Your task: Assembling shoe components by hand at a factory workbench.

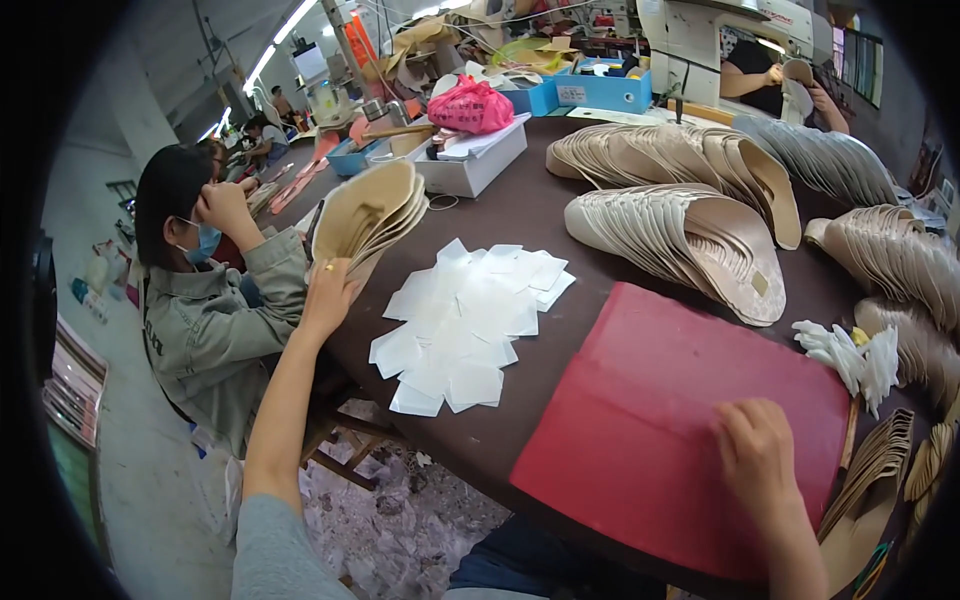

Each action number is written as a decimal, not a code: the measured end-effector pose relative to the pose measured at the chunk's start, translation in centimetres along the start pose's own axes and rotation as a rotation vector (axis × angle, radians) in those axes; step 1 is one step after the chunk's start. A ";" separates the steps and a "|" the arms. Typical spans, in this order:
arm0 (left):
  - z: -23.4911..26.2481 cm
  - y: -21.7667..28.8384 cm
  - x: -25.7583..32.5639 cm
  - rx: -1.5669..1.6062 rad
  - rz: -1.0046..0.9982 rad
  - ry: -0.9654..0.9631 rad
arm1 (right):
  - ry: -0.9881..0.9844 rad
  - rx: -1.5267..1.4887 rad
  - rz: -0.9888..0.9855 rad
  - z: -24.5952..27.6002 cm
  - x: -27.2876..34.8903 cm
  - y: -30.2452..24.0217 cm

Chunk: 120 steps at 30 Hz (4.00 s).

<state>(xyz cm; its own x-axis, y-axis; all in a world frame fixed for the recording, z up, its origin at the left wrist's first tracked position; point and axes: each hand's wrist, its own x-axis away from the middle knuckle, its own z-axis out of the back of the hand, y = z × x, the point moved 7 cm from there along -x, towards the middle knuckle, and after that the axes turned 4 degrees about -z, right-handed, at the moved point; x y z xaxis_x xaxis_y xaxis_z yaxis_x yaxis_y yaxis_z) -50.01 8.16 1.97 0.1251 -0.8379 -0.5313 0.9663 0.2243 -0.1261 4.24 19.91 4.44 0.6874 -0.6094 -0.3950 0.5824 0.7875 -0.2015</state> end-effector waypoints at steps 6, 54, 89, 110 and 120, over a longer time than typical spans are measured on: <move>-5.7 -0.8 -1.6 -0.117 -0.052 -0.445 | 0.185 0.046 -0.133 -2.3 -7.9 6.9; 2.4 35.8 -0.4 1.282 -0.836 -0.235 | -0.397 -0.002 0.009 3.0 -14.4 1.7; -1.6 19.1 7.6 1.533 0.340 -0.468 | -0.063 -0.883 -0.589 -2.2 -4.0 -3.3; 11.9 41.3 -0.3 2.371 0.118 -0.412 | 0.367 -1.120 -0.436 10.0 5.9 -5.5; 12.5 42.3 -1.1 2.653 -0.190 -0.560 | 0.422 -0.849 -0.240 10.0 4.5 -5.9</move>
<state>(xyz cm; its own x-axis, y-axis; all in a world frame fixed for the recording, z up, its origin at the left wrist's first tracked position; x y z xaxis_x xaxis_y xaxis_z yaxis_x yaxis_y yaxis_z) -6.52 12.37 7.66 -0.2959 -0.8319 -0.4694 -0.7508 -0.1013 0.6527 8.22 11.57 12.86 0.2840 -0.8093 -0.5142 0.0665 0.5516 -0.8315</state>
